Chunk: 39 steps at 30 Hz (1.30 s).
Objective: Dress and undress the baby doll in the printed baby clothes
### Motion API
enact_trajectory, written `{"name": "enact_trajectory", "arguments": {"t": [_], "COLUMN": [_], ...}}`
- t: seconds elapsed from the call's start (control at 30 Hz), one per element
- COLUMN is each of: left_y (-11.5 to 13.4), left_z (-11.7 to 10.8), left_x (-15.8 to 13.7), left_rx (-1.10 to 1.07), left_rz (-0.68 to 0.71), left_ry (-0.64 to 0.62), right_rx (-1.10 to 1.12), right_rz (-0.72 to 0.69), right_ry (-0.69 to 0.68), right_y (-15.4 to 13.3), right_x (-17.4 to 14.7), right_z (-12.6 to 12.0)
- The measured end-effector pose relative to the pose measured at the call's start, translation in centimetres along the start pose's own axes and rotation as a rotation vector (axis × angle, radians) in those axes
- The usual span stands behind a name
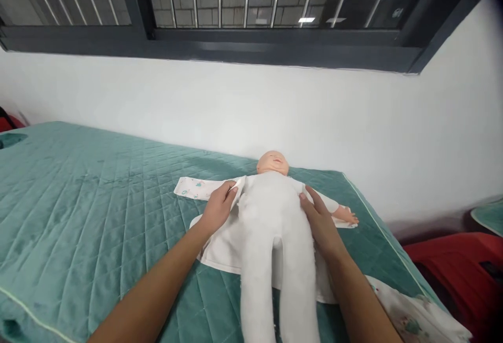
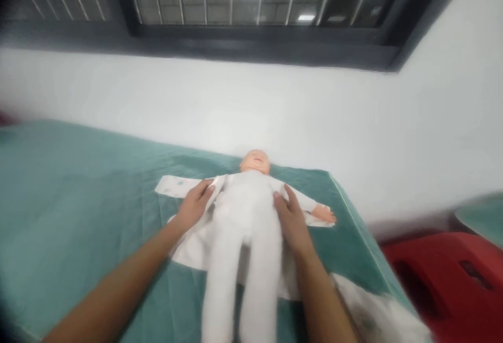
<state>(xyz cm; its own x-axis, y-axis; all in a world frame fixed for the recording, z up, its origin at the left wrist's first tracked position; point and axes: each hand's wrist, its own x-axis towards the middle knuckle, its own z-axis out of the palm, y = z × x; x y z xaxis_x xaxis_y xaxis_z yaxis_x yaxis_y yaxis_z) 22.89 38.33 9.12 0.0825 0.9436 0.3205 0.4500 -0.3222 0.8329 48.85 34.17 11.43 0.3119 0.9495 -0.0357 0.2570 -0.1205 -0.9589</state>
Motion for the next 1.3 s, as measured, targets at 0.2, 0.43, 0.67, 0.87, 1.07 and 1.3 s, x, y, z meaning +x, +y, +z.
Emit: {"name": "enact_trajectory", "arguments": {"t": [0.2,0.43,0.67,0.87,1.07,1.3], "left_y": [2.6,5.2,7.5,6.0,7.0,12.6], "left_z": [0.3,0.3,1.5,-1.3,-3.9,-1.2], "left_x": [2.1,4.1,0.9,-1.6,0.1,-0.3], "left_rx": [-0.056,0.184,0.740,0.542,0.183,0.186], "left_rz": [-0.073,-0.009,0.188,-0.108,-0.155,-0.129], "left_ry": [0.043,-0.019,-0.016,-0.036,-0.195,-0.353], "right_rx": [0.061,0.161,0.168,0.153,0.009,-0.082], "right_rz": [-0.020,0.016,-0.018,-0.056,-0.161,-0.227], "right_ry": [-0.203,-0.398,-0.553,-0.560,-0.492,-0.460], "right_y": [0.0,0.2,-0.2,0.0,0.6,0.7], "right_x": [-0.4,-1.1,-1.7,-1.3,-0.7,-0.7], "right_z": [1.1,1.2,1.5,1.5,1.6,1.7]}}
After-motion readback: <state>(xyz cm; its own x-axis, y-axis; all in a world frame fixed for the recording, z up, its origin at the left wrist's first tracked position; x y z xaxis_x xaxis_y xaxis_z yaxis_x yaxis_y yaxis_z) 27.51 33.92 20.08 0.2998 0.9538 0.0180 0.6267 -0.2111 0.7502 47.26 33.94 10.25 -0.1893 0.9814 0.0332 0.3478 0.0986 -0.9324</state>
